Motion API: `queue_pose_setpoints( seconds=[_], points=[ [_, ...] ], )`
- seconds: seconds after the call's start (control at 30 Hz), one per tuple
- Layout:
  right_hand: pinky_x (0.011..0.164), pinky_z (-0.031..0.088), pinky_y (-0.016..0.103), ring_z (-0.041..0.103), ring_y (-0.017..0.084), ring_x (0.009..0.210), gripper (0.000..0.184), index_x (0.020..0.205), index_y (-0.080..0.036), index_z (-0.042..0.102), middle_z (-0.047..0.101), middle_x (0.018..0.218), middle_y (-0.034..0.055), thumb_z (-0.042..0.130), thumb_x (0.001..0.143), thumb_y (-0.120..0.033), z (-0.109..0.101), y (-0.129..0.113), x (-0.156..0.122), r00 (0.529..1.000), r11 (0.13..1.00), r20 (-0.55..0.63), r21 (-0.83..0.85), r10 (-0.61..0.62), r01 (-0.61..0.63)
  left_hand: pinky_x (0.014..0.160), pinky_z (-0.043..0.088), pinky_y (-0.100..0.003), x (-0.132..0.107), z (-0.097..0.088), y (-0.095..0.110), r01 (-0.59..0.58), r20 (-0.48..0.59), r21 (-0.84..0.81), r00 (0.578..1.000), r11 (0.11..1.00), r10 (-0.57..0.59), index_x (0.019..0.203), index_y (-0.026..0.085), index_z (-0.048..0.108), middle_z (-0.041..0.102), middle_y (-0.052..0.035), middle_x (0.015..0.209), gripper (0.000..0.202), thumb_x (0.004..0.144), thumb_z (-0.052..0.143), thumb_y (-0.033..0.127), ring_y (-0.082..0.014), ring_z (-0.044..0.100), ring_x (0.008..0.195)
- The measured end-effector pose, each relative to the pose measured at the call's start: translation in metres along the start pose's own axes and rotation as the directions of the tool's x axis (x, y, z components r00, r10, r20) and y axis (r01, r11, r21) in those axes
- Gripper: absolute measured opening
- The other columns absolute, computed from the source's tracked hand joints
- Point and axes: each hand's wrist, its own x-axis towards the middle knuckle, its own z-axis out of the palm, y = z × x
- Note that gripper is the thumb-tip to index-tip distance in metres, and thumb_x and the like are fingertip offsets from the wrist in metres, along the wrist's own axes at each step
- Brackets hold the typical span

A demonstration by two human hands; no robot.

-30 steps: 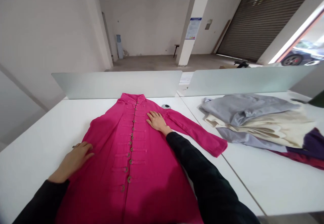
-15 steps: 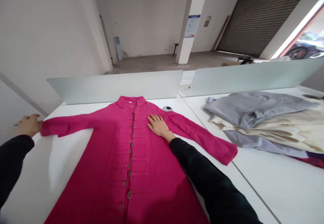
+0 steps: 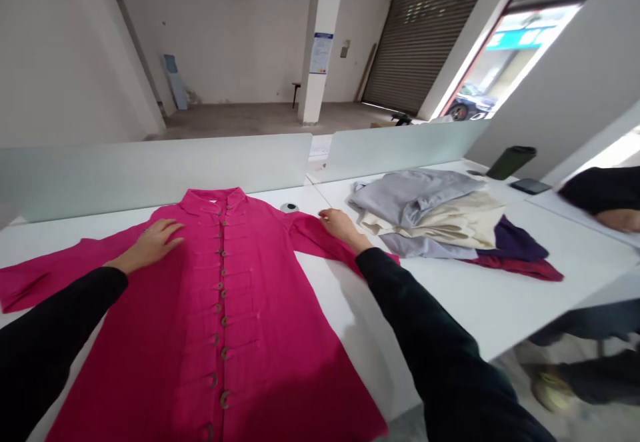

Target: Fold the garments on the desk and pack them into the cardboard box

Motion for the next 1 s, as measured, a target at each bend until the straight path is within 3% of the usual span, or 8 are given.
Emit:
queue_pose_setpoints(
  seconds=[0.13, 0.33, 0.57, 0.63, 0.73, 0.83, 0.9, 1.0],
  points=[
    [0.077, 0.048, 0.026, 0.069, 0.022, 0.087, 0.026, 0.094, -0.014, 0.076, 0.075, 0.098, 0.0116, 0.053, 0.085, -0.022, -0.023, 0.076, -0.021, 0.947, 0.984, 0.288, -0.142, 0.142, -0.104, 0.113, 0.035, -0.048, 0.053, -0.001, 0.067, -0.139, 0.062, -0.114, 0.987, 0.984, 0.147, 0.130, 0.019, 0.057, 0.052, -0.0150, 0.140, 0.049, 0.092, 0.040, 0.045, -0.0300, 0.045, 0.133],
    [0.063, 0.044, 0.021, 0.063, 0.015, 0.070, 0.021, 0.081, -0.015, 0.074, 0.073, 0.078, 0.0046, 0.053, 0.076, -0.015, -0.038, 0.095, -0.019, 0.930, 1.000, 0.368, -0.017, 0.012, -0.006, 0.112, 0.035, -0.040, 0.114, 0.011, 0.164, -0.229, 0.111, -0.250, 0.958, 0.941, 0.263, 0.133, 0.020, 0.055, 0.055, -0.0134, 0.138, 0.051, 0.094, 0.040, 0.049, -0.0251, 0.049, 0.129],
    [0.061, 0.042, 0.023, 0.062, 0.016, 0.068, 0.020, 0.086, -0.017, 0.074, 0.072, 0.080, 0.0032, 0.067, 0.073, -0.030, -0.049, 0.098, -0.027, 0.809, 0.995, 0.586, -0.042, -0.052, 0.095, 0.112, 0.029, -0.058, 0.122, 0.039, 0.180, -0.191, 0.146, -0.178, 0.965, 0.965, 0.218, 0.140, 0.022, 0.049, 0.043, -0.0172, 0.149, 0.056, 0.097, 0.031, 0.053, -0.0344, 0.036, 0.140],
    [0.063, 0.041, 0.025, 0.063, 0.018, 0.072, 0.018, 0.087, -0.018, 0.074, 0.072, 0.084, 0.0046, 0.064, 0.072, -0.022, -0.054, 0.096, -0.027, 0.869, 0.978, 0.494, -0.169, -0.019, 0.118, 0.114, 0.025, -0.059, 0.119, 0.041, 0.177, -0.198, 0.127, -0.134, 0.968, 0.971, 0.215, 0.142, 0.021, 0.047, 0.040, -0.0173, 0.152, 0.057, 0.098, 0.027, 0.051, -0.0344, 0.030, 0.144],
    [0.072, 0.042, 0.028, 0.064, 0.023, 0.085, 0.025, 0.096, -0.017, 0.072, 0.071, 0.096, 0.0101, 0.056, 0.078, -0.017, -0.077, 0.093, -0.018, 0.996, 0.946, 0.065, -0.323, 0.054, -0.030, 0.116, 0.023, -0.056, 0.118, 0.040, 0.175, -0.207, 0.101, -0.076, 0.972, 0.975, 0.214, 0.146, 0.018, 0.041, 0.037, -0.0167, 0.154, 0.059, 0.099, 0.025, 0.049, -0.0327, 0.026, 0.146],
    [0.089, 0.039, 0.035, 0.060, 0.027, 0.101, 0.028, 0.100, -0.014, 0.070, 0.068, 0.104, 0.0156, 0.045, 0.086, -0.015, -0.102, 0.095, -0.009, 0.930, 0.911, -0.364, -0.399, -0.054, -0.104, 0.117, 0.023, -0.054, 0.120, 0.038, 0.176, -0.178, 0.088, -0.066, 0.979, 0.982, 0.184, 0.150, 0.016, 0.036, 0.034, -0.0159, 0.156, 0.061, 0.099, 0.025, 0.049, -0.0318, 0.023, 0.148],
    [0.095, 0.036, 0.039, 0.058, 0.028, 0.105, 0.030, 0.097, -0.013, 0.069, 0.067, 0.104, 0.0168, 0.041, 0.088, -0.012, -0.106, 0.101, -0.010, 0.906, 0.893, -0.411, -0.439, -0.103, -0.097, 0.117, 0.023, -0.054, 0.121, 0.037, 0.176, -0.164, 0.075, -0.070, 0.983, 0.984, 0.169, 0.151, 0.016, 0.034, 0.033, -0.0151, 0.157, 0.062, 0.099, 0.025, 0.049, -0.0315, 0.022, 0.148],
    [0.085, 0.041, 0.036, 0.062, 0.026, 0.095, 0.026, 0.090, -0.014, 0.071, 0.069, 0.099, 0.0146, 0.045, 0.085, -0.011, -0.092, 0.117, -0.015, 0.983, 0.895, -0.167, -0.423, 0.075, -0.140, 0.117, 0.022, -0.054, 0.121, 0.035, 0.174, -0.160, 0.071, -0.082, 0.984, 0.984, 0.166, 0.150, 0.016, 0.035, 0.033, -0.0148, 0.157, 0.063, 0.098, 0.027, 0.050, -0.0320, 0.021, 0.148]
  ],
)
